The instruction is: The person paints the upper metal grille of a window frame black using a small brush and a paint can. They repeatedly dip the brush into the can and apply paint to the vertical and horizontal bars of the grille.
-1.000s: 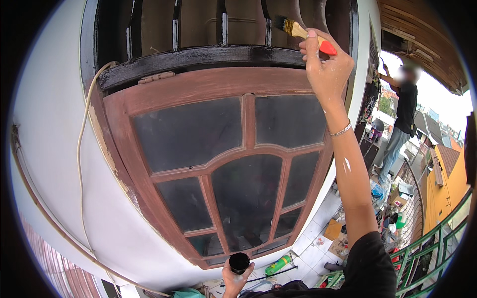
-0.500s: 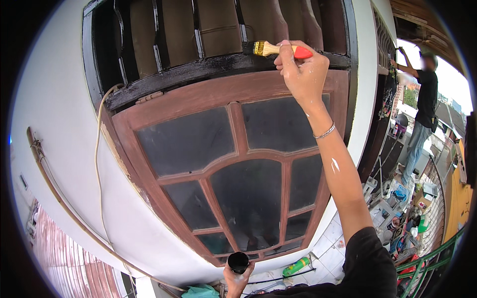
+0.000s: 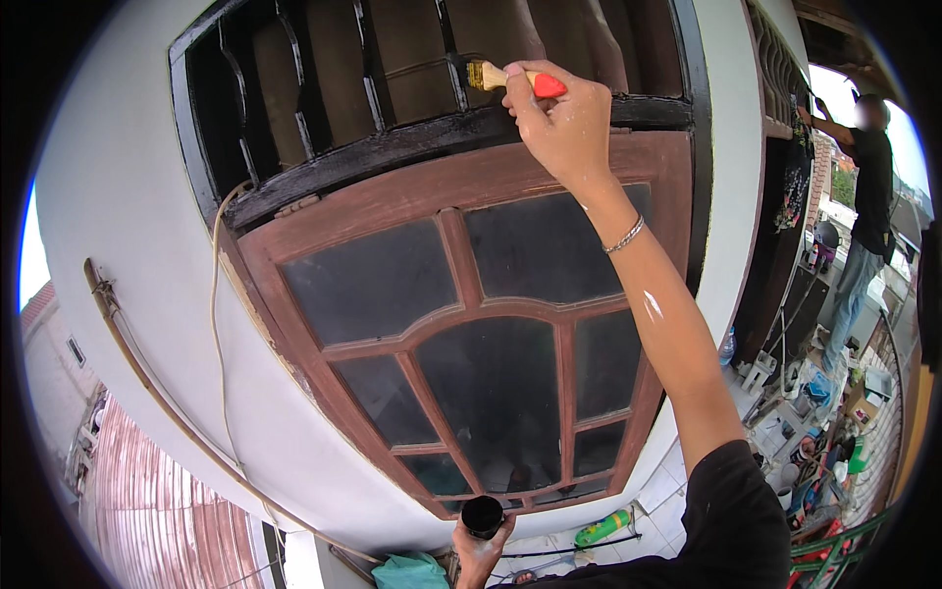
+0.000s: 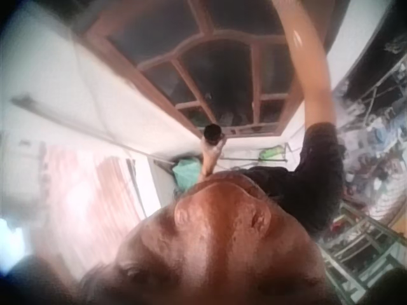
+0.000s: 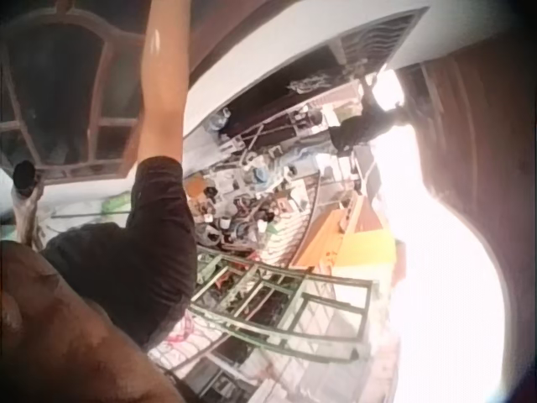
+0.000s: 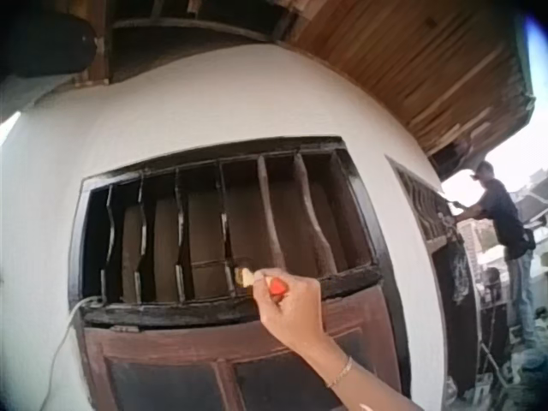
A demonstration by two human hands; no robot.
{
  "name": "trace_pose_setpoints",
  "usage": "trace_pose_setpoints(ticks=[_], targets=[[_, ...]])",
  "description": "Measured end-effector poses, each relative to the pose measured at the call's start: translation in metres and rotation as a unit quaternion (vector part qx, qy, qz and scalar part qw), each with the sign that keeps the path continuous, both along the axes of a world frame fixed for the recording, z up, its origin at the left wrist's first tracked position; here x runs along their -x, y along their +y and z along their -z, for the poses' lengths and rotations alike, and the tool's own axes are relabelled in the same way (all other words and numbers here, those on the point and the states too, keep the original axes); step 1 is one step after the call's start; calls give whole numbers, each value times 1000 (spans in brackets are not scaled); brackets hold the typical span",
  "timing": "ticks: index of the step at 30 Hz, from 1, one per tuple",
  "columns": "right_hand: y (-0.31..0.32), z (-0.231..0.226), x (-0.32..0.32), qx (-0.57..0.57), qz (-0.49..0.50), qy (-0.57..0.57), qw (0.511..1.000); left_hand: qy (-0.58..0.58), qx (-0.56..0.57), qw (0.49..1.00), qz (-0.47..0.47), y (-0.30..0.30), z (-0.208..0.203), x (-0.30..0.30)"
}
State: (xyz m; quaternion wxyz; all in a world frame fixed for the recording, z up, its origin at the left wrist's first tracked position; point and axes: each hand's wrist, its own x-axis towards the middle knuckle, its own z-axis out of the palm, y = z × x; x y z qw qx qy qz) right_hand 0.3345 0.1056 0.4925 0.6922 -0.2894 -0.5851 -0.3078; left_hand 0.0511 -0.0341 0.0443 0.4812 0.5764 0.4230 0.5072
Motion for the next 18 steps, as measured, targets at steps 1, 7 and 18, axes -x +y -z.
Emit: trace_pose_setpoints(ticks=[1, 7, 18], targets=[[-2, 7, 1, 6, 3, -11, 1000, -1, -3, 1000, -8, -1, -1, -2], [-2, 12, 0, -88, -53, -1, 995, 0, 6, 1000, -15, -8, -5, -7], [-7, 18, 0, -47, -2, -86, 995, -11, 14, 999, -32, -17, -17, -15]])
